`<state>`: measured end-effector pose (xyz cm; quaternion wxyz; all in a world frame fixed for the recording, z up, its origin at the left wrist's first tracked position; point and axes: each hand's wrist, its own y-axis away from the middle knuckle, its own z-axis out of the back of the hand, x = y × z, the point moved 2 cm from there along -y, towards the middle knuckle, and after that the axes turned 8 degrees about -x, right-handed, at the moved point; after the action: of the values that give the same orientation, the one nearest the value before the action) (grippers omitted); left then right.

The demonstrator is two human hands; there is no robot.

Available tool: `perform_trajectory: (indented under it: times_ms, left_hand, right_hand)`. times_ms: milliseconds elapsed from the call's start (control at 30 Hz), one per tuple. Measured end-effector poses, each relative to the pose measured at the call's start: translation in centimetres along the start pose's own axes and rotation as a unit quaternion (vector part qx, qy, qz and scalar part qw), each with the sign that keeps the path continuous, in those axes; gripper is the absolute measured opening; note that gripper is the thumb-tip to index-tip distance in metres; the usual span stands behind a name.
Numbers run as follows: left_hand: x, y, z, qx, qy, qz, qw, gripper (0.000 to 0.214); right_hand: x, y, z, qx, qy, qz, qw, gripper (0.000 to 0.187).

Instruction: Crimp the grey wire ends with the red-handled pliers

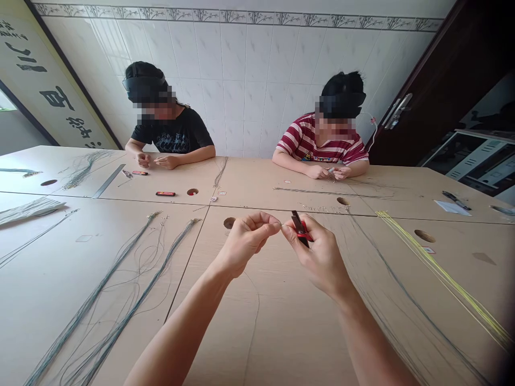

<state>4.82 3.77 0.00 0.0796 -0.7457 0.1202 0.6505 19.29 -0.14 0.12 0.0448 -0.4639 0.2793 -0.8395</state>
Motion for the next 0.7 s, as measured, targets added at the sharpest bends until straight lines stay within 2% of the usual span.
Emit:
perform_trajectory:
  times_ms: [500,700]
  left_hand:
    - [-0.53,0.38,0.41,0.017,-0.001,0.003,1.000,0.019]
    - [-0.38,0.30,0.50,0.006,-0.022,-0.018,1.000,0.024]
  right_hand:
    - [-0.10,0.07,0.13,0.001,-0.004,-0.009,1.000,0.027]
    - [-0.13,0.15,-0.04,0.009,-0.014,-0.017,1.000,0.028]
